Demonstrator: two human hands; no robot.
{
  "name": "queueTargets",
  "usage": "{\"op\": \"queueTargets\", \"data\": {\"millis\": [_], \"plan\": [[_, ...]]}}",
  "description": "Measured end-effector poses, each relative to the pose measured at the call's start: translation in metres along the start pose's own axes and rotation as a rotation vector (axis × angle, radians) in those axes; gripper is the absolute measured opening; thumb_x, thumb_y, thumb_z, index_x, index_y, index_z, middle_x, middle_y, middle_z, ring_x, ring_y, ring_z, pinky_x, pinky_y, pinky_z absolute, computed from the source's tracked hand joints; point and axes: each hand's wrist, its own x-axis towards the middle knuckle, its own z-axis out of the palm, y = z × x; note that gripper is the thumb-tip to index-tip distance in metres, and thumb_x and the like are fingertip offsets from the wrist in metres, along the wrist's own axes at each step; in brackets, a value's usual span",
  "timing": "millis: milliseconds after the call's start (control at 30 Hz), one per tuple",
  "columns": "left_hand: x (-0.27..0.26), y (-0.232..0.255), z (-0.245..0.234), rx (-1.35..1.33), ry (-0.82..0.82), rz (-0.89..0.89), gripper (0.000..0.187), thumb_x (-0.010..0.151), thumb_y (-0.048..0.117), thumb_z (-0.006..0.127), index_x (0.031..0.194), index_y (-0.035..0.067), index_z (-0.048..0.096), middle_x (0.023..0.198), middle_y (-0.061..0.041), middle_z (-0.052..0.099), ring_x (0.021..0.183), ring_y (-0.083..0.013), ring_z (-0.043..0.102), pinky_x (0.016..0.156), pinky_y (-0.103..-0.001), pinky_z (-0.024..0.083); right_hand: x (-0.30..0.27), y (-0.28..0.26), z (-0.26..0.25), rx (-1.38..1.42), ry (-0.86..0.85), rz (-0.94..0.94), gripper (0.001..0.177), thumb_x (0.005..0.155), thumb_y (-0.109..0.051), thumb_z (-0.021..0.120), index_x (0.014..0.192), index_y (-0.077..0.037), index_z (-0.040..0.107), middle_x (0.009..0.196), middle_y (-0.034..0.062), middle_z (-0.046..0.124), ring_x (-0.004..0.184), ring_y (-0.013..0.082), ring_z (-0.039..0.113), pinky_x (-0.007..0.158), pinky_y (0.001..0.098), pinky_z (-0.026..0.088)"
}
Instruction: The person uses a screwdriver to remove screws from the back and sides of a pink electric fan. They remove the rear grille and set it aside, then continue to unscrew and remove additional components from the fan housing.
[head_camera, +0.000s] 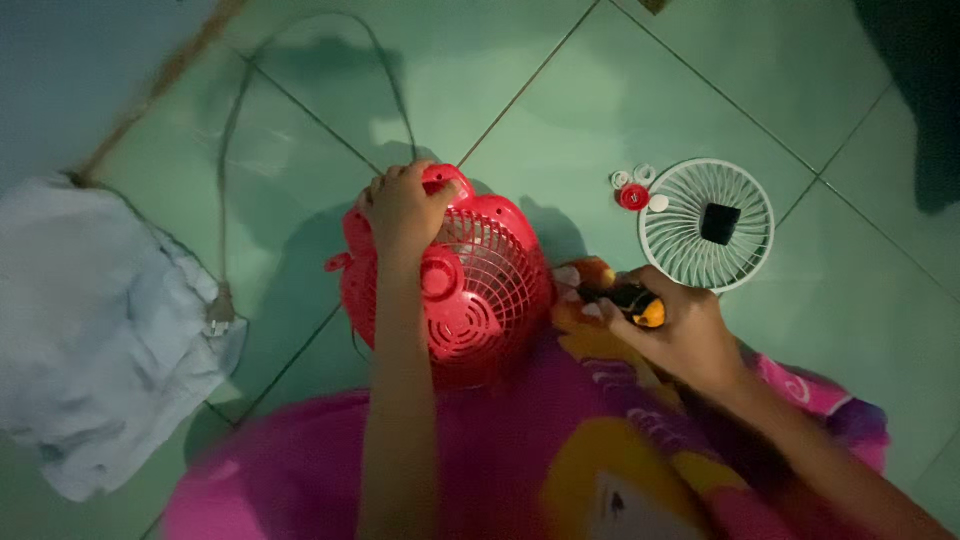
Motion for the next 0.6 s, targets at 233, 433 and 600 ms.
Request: {"op": "queueTargets", "data": {"millis": [233, 433, 600], "plan": [[0.005, -0.007, 0.010, -0.001, -0.027, -0.023, 0.053, 0.084, 0.051, 0.069, 0.130, 0.023, 0.067, 0.133, -0.013, 0.061, 0.132, -0.0381, 0.048, 0.115, -0.060, 0.023, 0.008, -0.006, 0.011, -0.035, -0.007, -0.051, 0.038, 0.081, -0.028, 0.082, 0.099, 0.004, 0.070, 0.070, 0.0142, 0.071, 0.053, 0.0186, 0.069, 0.048, 0.0324, 0.057], [0.004, -0.008, 0.010, 0.001, -0.034, -0.021, 0.054, 0.087, 0.052, 0.068, 0.132, 0.022, 0.066, 0.135, -0.012, 0.062, 0.133, -0.0375, 0.050, 0.118, -0.061, 0.024, 0.012, -0.009, 0.014, -0.002, 0.013, -0.062, 0.031, 0.084, -0.024, 0.081, 0.097, 0.002, 0.069, 0.069, 0.0127, 0.071, 0.053, 0.0154, 0.068, 0.049, 0.0313, 0.055], [0.003, -0.002, 0.002, 0.008, -0.040, -0.037, 0.054, 0.086, 0.053, 0.067, 0.132, 0.024, 0.065, 0.135, -0.012, 0.061, 0.132, -0.0374, 0.049, 0.117, -0.059, 0.024, 0.013, -0.010, 0.013, -0.042, 0.021, -0.061, 0.031, 0.083, -0.024, 0.082, 0.094, 0.002, 0.068, 0.067, 0.0133, 0.070, 0.050, 0.0178, 0.065, 0.047, 0.0326, 0.053]]}}
